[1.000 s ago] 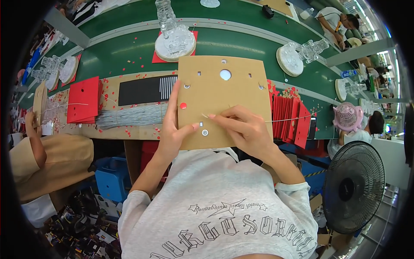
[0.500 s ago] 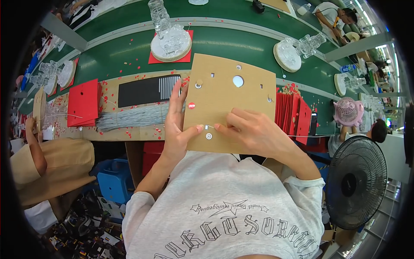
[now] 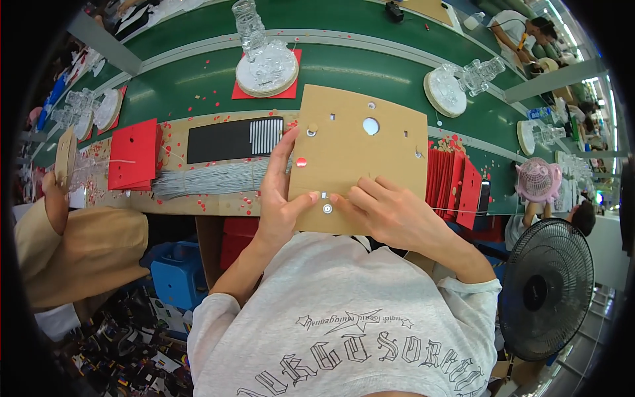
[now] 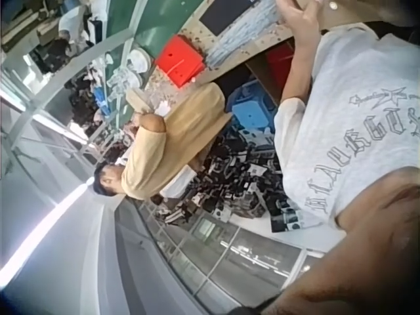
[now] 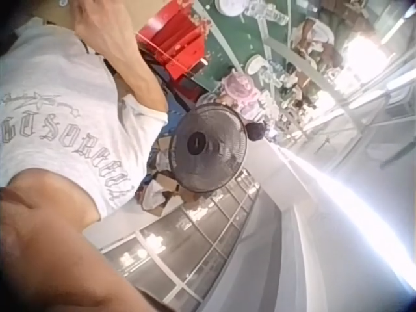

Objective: Assembling components onto a square template as part of a light fixture manufacturing process.

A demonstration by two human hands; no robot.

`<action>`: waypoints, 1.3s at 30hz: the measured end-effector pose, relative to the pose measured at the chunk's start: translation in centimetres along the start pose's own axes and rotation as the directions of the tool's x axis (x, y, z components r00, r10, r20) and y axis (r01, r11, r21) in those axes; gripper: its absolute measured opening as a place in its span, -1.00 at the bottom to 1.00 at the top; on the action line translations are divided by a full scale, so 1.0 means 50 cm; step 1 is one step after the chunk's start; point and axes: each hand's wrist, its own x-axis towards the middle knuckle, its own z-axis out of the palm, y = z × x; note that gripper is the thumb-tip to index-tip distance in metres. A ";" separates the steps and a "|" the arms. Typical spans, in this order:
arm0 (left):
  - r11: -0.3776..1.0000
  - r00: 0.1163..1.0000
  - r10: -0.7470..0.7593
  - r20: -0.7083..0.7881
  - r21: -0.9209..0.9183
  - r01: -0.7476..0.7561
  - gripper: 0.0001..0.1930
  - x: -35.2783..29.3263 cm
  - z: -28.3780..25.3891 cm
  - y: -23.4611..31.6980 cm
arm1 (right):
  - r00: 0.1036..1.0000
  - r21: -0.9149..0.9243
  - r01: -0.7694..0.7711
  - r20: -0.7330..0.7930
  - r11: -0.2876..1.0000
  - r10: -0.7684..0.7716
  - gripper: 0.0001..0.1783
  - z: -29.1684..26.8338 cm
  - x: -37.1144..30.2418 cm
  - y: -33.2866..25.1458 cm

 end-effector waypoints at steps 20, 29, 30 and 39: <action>0.988 0.994 0.111 0.015 0.103 -0.112 -0.09 0.011 -0.013 -0.032 | 0.976 0.163 -0.024 -0.210 0.986 0.058 -0.45 0.022 -0.002 0.005; 1.000 0.999 -0.019 0.025 -0.013 0.020 -0.10 0.015 -0.017 -0.017 | 0.964 0.104 -0.026 -0.259 0.994 0.053 -0.49 0.043 0.017 -0.001; 1.000 1.000 -0.019 0.025 -0.011 0.020 -0.10 0.013 -0.017 -0.018 | 0.966 0.107 -0.018 -0.256 0.994 0.045 -0.49 0.045 0.018 -0.003; 0.962 0.989 0.126 0.078 0.236 -0.141 -0.06 0.009 -0.019 -0.033 | 0.968 0.085 -0.004 -0.250 0.996 0.025 -0.59 0.027 0.035 -0.009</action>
